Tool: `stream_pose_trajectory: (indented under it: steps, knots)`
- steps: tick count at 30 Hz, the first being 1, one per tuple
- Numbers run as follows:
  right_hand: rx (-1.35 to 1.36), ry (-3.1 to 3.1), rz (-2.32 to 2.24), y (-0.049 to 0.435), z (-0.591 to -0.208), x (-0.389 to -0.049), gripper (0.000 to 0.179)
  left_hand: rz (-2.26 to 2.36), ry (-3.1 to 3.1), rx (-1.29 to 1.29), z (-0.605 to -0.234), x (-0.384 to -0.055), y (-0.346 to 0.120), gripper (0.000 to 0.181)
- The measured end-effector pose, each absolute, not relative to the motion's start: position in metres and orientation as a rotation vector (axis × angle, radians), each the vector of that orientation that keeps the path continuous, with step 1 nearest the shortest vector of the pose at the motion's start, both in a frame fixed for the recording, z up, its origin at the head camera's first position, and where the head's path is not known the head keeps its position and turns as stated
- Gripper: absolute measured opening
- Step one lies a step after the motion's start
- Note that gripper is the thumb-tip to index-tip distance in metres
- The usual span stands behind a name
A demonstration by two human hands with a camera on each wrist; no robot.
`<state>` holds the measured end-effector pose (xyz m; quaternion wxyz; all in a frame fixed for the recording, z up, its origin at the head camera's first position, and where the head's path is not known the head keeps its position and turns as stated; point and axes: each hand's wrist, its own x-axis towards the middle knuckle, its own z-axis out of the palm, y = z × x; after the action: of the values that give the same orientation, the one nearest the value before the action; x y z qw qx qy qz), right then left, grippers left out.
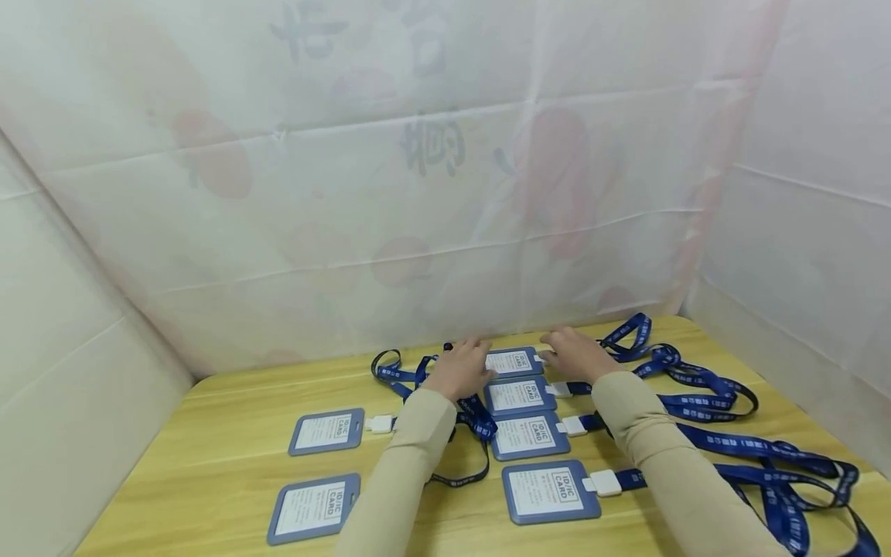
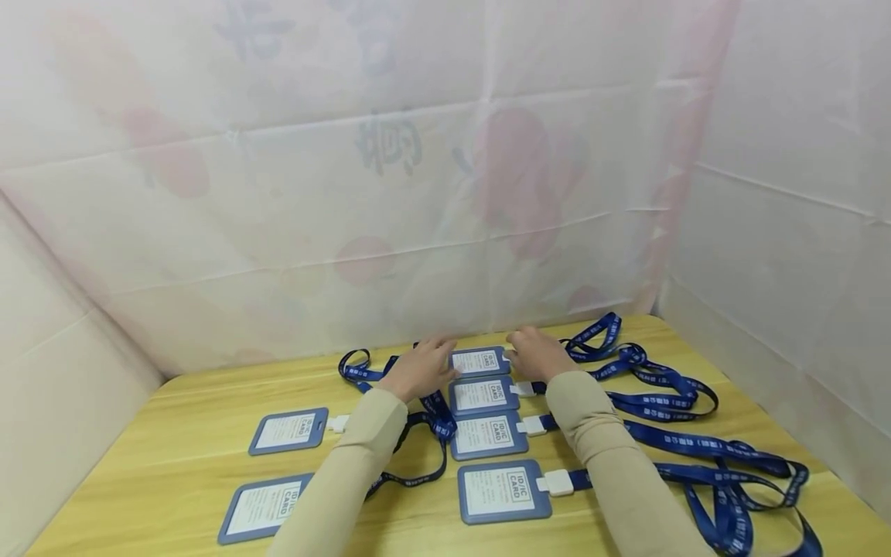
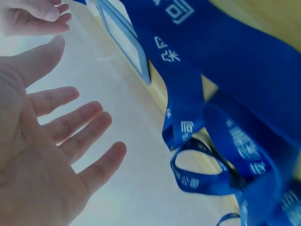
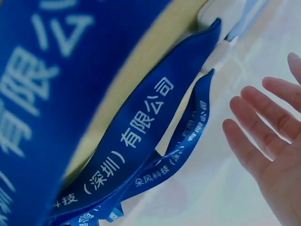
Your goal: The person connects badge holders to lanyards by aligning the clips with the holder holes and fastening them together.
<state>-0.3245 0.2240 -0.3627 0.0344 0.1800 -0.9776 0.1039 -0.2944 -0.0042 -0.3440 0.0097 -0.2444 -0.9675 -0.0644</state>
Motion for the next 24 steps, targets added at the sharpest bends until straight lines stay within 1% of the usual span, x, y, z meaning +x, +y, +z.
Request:
stream_pose_trajectory:
  steps: [5, 11, 18, 24]
  knots:
    - [0.573, -2.937, 0.298, 0.224, -0.363, -0.312, 0.034, -0.184, -2.979, -0.793, -0.339, -0.28, -0.016, 0.056]
    - [0.635, -2.851, 0.249, 0.222, -0.362, -0.297, 0.03, -0.158, -2.868, -0.836, -0.333, -0.264, -0.03, 0.055]
    - [0.734, -2.764, 0.274, 0.215, -0.356, -0.281, 0.029, -0.02, -2.805, -0.835, -0.337, -0.245, -0.046, 0.054]
    - [0.787, -2.752, 0.268, 0.205, -0.354, -0.27, 0.03, -0.028, -2.77, -0.852, -0.341, -0.228, -0.059, 0.055]
